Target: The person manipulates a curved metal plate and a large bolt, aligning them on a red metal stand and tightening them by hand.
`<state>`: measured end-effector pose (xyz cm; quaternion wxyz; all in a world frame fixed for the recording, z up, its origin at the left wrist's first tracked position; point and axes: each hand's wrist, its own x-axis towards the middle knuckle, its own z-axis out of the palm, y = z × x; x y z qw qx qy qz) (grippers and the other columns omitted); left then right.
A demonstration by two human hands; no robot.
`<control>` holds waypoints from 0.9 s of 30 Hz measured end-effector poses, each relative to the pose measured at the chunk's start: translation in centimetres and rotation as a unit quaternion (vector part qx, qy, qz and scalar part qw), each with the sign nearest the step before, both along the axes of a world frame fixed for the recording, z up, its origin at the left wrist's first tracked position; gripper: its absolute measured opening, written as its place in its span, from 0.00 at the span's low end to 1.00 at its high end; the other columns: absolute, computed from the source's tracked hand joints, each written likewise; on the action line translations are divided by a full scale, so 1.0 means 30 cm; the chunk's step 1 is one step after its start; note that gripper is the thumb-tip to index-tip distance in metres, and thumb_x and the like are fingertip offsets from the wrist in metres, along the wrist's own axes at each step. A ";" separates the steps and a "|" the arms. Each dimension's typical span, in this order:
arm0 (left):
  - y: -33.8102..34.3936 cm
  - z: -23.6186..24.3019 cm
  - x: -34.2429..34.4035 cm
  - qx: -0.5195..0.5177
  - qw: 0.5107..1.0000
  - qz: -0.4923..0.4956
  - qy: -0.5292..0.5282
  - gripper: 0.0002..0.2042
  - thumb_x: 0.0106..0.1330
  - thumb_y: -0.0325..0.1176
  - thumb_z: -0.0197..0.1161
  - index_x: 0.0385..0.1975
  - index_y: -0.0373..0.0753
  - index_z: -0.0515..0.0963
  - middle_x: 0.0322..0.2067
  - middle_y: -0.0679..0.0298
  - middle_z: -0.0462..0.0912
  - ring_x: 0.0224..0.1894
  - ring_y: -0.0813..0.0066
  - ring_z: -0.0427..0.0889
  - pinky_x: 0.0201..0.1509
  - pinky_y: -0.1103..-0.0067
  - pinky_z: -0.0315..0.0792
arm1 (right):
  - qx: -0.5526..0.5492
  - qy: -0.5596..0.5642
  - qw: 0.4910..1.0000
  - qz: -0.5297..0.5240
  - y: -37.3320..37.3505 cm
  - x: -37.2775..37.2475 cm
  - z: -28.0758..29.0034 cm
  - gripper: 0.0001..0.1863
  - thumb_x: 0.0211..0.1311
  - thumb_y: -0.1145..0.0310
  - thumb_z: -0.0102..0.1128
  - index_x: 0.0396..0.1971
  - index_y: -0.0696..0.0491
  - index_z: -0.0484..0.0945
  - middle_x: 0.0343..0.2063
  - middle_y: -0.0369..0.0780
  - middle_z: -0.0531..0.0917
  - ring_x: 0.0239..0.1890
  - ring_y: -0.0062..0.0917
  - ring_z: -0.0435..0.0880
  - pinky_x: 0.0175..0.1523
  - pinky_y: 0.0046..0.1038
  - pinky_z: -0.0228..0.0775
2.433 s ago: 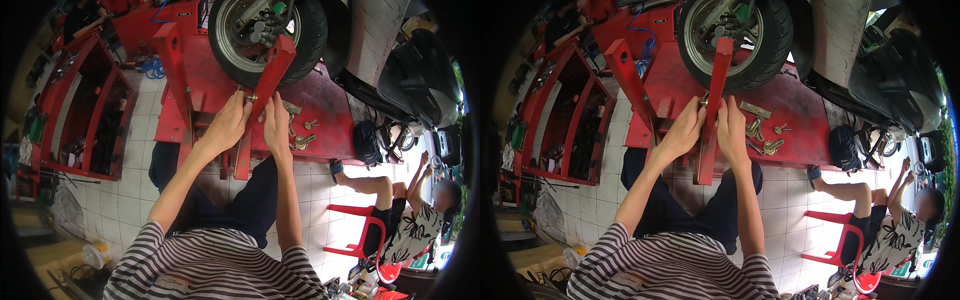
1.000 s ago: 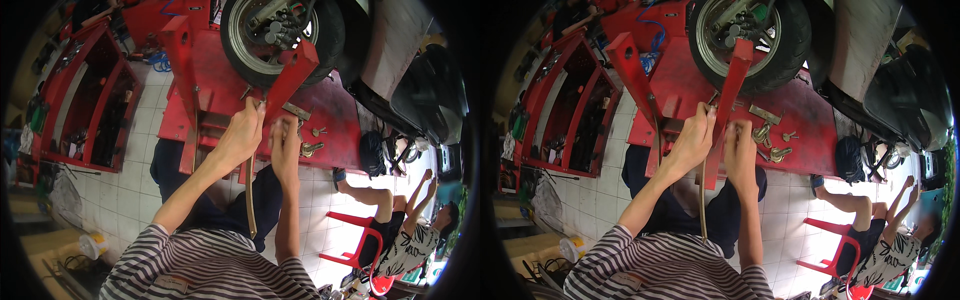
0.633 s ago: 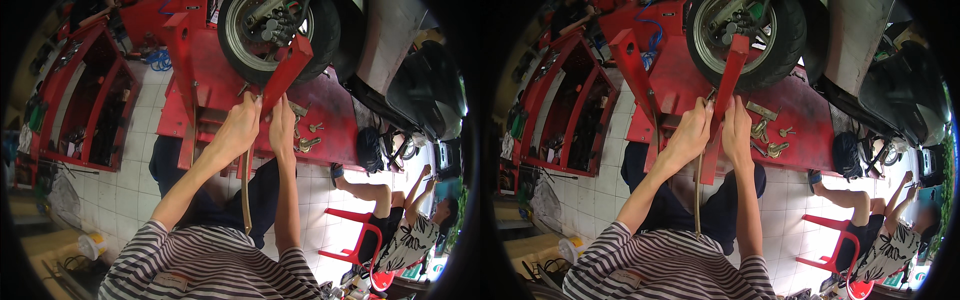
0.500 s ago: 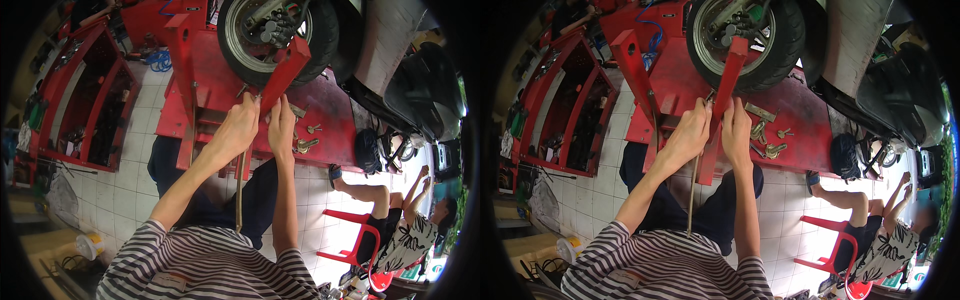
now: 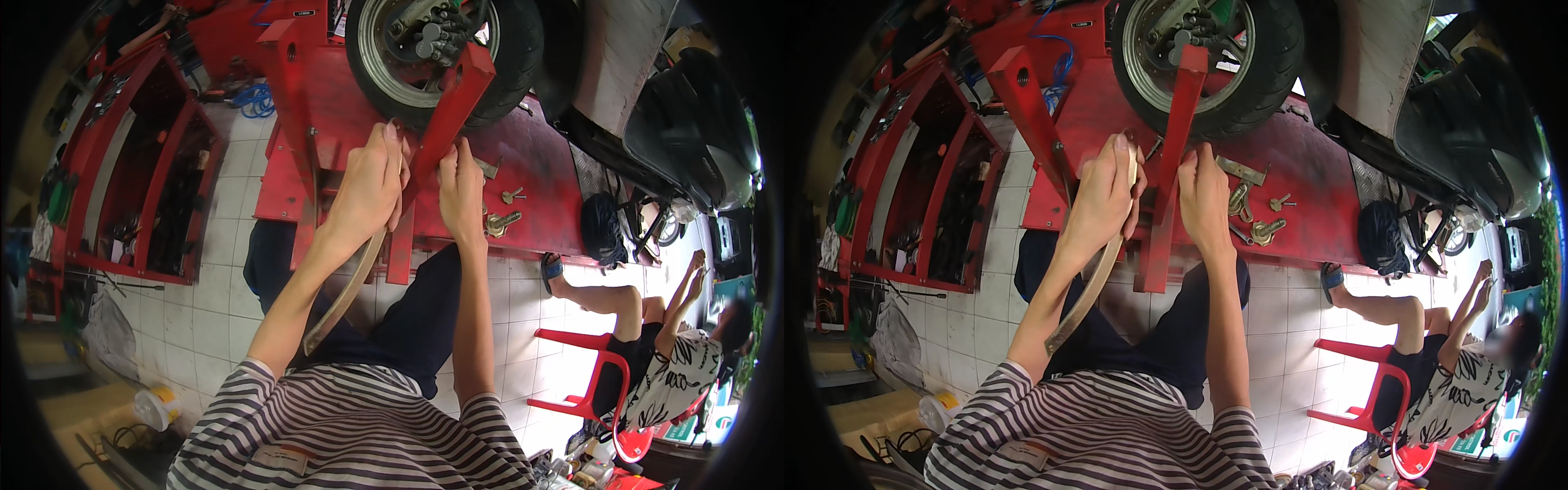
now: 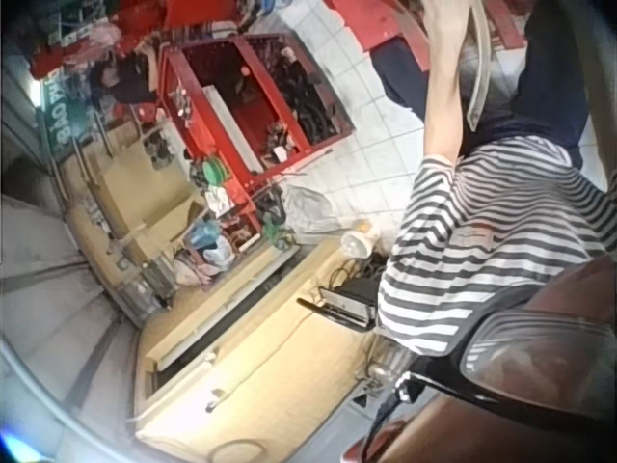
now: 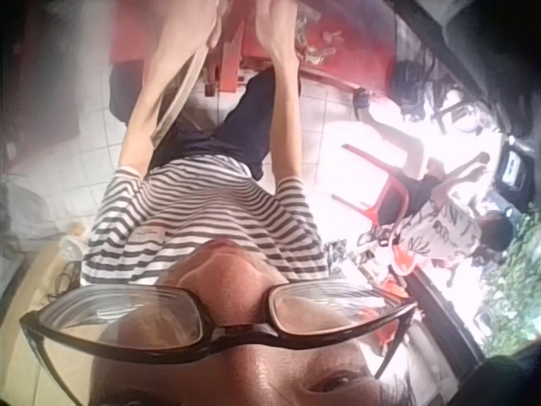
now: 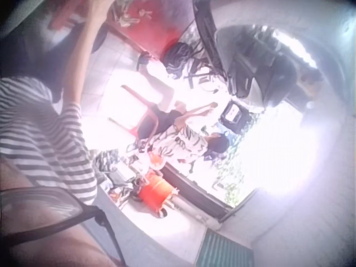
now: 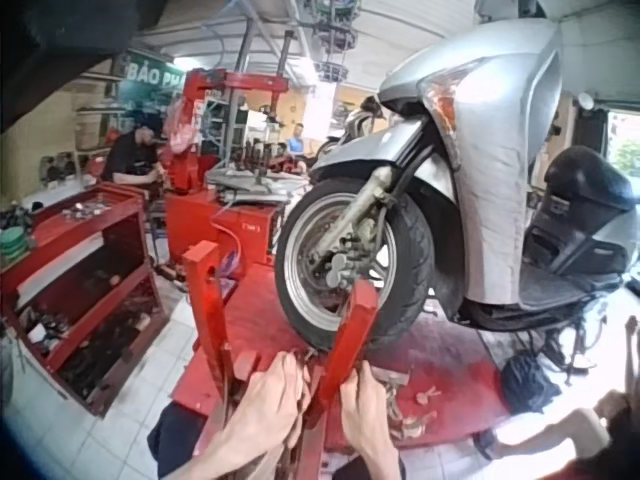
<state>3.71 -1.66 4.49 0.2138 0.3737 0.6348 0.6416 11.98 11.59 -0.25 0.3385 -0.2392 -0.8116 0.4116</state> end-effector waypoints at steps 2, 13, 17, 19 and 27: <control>-0.006 0.006 0.005 0.005 1.000 0.000 -0.005 0.19 0.81 0.40 0.31 0.36 0.31 0.63 0.16 0.61 0.69 0.05 0.74 0.69 0.07 0.78 0.62 | -0.011 0.045 0.998 -0.031 0.030 0.012 -0.015 0.16 0.78 0.63 0.39 0.38 0.60 0.70 0.21 0.39 0.72 0.22 0.22 0.66 0.30 0.28 0.59; -0.044 0.014 0.158 0.036 0.998 -0.030 -0.033 0.18 0.81 0.41 0.31 0.36 0.34 0.63 0.12 0.64 0.66 0.06 0.80 0.63 0.10 0.80 0.58 | -0.061 -0.007 0.989 -0.135 0.167 0.284 -0.235 0.16 0.74 0.62 0.53 0.35 0.61 0.78 0.19 0.37 0.79 0.21 0.14 0.66 0.27 0.24 0.59; -0.029 0.008 0.198 0.051 0.997 -0.043 -0.035 0.17 0.81 0.40 0.32 0.36 0.34 0.62 0.11 0.64 0.67 0.07 0.80 0.63 0.11 0.80 0.58 | -0.022 -0.091 0.977 -0.193 0.175 0.334 -0.327 0.15 0.71 0.62 0.57 0.37 0.62 0.80 0.20 0.44 0.80 0.21 0.25 0.74 0.29 0.30 0.65; -0.006 0.000 0.215 0.061 0.996 -0.049 -0.031 0.17 0.81 0.39 0.32 0.35 0.34 0.62 0.11 0.64 0.67 0.07 0.80 0.63 0.12 0.80 0.58 | -0.004 -0.120 0.970 -0.210 0.168 0.324 -0.349 0.14 0.71 0.63 0.57 0.37 0.62 0.80 0.21 0.45 0.82 0.22 0.32 0.78 0.30 0.33 0.67; 0.185 -0.074 0.279 0.163 0.986 -0.045 0.010 0.15 0.81 0.39 0.30 0.37 0.37 0.61 0.12 0.66 0.66 0.07 0.83 0.62 0.09 0.84 0.58 | 0.101 -0.010 0.978 -0.183 0.126 0.295 -0.374 0.12 0.71 0.65 0.55 0.41 0.60 0.77 0.29 0.49 0.83 0.28 0.39 0.83 0.33 0.37 0.73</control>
